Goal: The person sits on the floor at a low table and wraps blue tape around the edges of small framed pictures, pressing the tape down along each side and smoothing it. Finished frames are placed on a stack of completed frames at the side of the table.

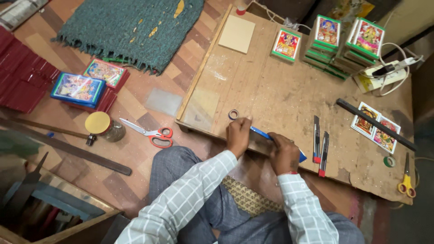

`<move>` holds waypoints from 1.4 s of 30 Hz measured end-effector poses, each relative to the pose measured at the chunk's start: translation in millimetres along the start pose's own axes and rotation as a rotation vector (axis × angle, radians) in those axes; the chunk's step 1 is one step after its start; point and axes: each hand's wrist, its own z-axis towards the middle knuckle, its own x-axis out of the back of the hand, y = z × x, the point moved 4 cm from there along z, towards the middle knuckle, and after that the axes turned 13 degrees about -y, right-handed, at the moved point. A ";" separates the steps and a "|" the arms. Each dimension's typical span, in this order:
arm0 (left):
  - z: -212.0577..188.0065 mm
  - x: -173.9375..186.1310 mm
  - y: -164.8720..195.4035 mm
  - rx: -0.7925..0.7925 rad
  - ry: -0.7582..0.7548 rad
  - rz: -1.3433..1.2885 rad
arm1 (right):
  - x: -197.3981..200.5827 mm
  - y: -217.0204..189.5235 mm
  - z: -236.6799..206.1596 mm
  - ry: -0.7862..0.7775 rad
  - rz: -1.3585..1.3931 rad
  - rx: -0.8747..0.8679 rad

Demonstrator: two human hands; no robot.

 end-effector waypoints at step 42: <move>-21.7 -91.1 61.7 -0.589 -0.581 0.651 | -61.1 103.2 -61.4 0.556 1.682 -0.326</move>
